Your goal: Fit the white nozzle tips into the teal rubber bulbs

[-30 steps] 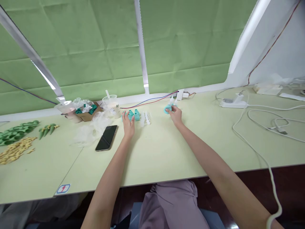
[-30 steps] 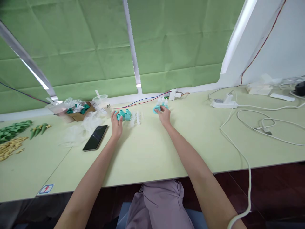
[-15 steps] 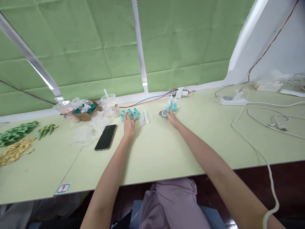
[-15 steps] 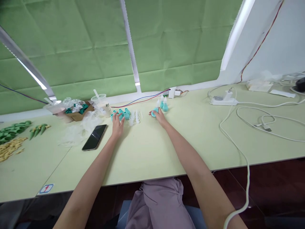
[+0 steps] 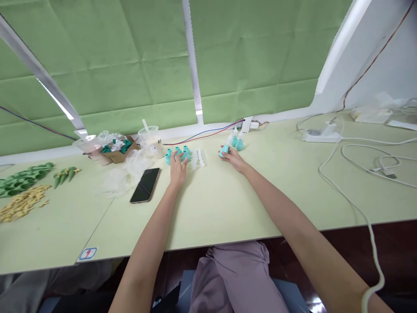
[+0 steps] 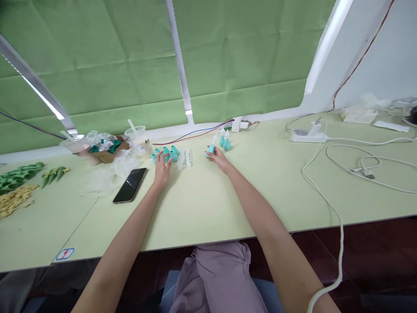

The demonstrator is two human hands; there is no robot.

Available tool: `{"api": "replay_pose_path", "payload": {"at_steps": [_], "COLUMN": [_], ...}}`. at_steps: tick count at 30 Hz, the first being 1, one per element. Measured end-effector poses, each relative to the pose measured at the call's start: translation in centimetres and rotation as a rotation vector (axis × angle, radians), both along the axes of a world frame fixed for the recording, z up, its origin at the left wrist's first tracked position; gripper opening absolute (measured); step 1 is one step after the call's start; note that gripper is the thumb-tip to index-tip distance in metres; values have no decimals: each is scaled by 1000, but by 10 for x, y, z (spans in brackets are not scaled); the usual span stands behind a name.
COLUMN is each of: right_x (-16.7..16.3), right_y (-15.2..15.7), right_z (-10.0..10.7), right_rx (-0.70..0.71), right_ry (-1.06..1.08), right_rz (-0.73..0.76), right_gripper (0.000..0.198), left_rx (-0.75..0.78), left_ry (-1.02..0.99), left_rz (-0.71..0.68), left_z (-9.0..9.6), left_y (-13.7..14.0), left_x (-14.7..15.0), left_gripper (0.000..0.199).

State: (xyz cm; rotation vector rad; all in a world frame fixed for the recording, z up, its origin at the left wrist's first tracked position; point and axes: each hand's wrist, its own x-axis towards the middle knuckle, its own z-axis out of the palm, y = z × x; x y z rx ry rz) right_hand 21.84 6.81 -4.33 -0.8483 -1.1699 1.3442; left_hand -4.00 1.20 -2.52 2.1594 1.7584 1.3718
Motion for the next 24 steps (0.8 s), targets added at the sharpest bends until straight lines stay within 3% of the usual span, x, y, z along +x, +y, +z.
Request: {"api": "replay_pose_path", "payload": {"at_steps": [5,11,17,24], "right_x": [0,-1,-3,-5], "right_y": [-3,-7,-11,-6], "right_z": [2,7,13,8], "right_rx": [39,69,-24,-57], "right_ry": [-134,-230,-151,-128], "right_rz": [44,64,50,4], "right_gripper": [45,36,35,19], "left_rx": [-8,-4,10,-1], "left_ry": [16,10,46,83], "left_rz": [-7,-23,-22,-25], "left_z": [-1,-2,-2,-3], "left_y": [1,2,1,2], "left_x": [0,-2,-2,-1], "left_gripper": [42,40,41,40]}}
